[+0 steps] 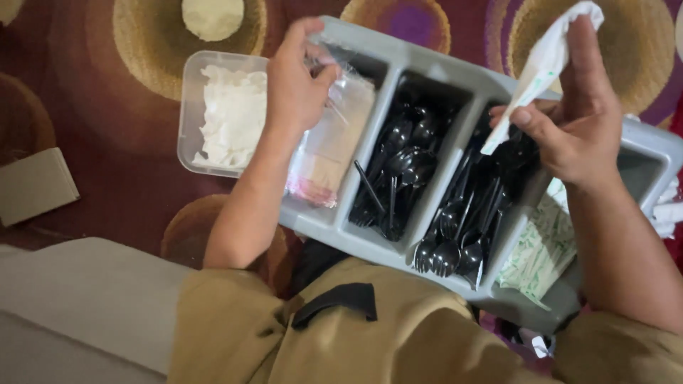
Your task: Wrapping plastic cutlery in napkins and placing them in a partitioned tray.
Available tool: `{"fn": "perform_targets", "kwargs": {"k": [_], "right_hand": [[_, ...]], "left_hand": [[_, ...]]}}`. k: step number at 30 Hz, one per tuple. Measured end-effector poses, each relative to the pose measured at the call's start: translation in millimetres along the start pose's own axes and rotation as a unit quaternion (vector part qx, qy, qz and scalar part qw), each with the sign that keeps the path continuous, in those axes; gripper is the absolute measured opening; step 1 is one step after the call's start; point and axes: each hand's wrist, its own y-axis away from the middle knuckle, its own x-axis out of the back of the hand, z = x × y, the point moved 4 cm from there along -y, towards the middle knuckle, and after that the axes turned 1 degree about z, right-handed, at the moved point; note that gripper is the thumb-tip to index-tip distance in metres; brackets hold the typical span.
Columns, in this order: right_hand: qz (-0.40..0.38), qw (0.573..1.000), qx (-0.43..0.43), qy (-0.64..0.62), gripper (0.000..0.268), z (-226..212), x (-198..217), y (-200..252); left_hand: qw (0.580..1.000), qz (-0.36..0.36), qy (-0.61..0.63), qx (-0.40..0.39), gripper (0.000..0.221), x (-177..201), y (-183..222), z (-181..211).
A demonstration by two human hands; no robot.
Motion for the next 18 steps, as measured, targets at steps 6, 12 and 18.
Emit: {"fn": "perform_targets", "kwargs": {"k": [6,12,18], "right_hand": [[-0.011,1.000,-0.002,0.010,0.092,5,-3,1],[0.004,1.000,-0.008,0.026,0.092,9,0,3],[-0.014,0.999,0.012,0.032,0.092,0,-5,-2]], "left_hand": [[0.999,-0.014,-0.047,0.012,0.054,-19,18,-39],[0.989,-0.074,-0.110,-0.061,0.056,0,41,-18],[0.986,-0.109,-0.113,0.050,0.054,35,32,27]]}}
